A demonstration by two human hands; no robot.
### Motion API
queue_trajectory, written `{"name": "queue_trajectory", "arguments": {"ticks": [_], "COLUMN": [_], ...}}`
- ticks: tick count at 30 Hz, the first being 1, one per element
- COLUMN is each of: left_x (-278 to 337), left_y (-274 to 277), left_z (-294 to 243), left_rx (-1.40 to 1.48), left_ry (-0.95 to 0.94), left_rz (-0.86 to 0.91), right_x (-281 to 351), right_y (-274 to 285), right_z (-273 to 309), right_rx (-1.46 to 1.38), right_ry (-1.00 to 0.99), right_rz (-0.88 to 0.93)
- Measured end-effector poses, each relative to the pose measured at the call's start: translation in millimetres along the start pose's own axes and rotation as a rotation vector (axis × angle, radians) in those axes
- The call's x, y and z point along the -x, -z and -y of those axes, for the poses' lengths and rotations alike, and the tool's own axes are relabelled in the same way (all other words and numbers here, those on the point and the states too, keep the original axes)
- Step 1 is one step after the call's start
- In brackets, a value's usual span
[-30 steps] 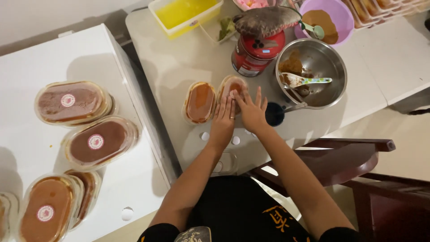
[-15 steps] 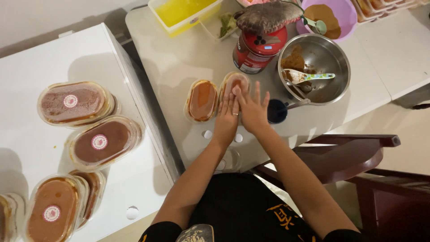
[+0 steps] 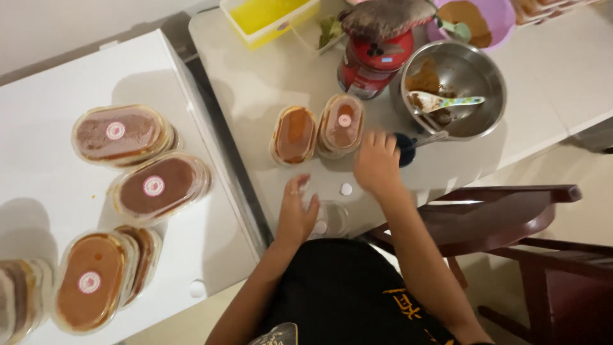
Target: The recorder is peeling small circular stickers from a sheet and applying them to the lids of plastic food containers containing cake or dessert.
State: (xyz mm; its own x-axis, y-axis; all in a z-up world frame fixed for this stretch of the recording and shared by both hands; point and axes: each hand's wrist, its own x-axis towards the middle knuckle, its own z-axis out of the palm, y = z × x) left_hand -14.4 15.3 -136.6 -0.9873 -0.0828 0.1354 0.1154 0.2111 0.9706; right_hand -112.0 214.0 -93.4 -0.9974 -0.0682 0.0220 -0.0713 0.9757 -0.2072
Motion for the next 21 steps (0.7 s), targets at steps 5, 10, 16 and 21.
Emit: {"name": "queue_trajectory", "arguments": {"ticks": [5, 10, 16, 21], "left_x": [48, 68, 56, 53], "left_y": [46, 57, 64, 71], "left_z": [-3, -10, -36, -35], "left_rx": [-0.044, -0.024, 0.031, -0.021], "left_ry": [0.241, 0.315, 0.236, 0.247], "left_rz": [0.071, -0.021, -0.011, 0.116], "right_x": [73, 91, 95, 97], "right_y": [-104, -153, -133, -136], "right_z": [1, 7, 21, 6], "right_rx": [-0.204, -0.22, -0.199, -0.299], "right_ry": [0.143, 0.427, 0.541, 0.342], "right_rz": [0.255, 0.385, 0.019, 0.019]}}
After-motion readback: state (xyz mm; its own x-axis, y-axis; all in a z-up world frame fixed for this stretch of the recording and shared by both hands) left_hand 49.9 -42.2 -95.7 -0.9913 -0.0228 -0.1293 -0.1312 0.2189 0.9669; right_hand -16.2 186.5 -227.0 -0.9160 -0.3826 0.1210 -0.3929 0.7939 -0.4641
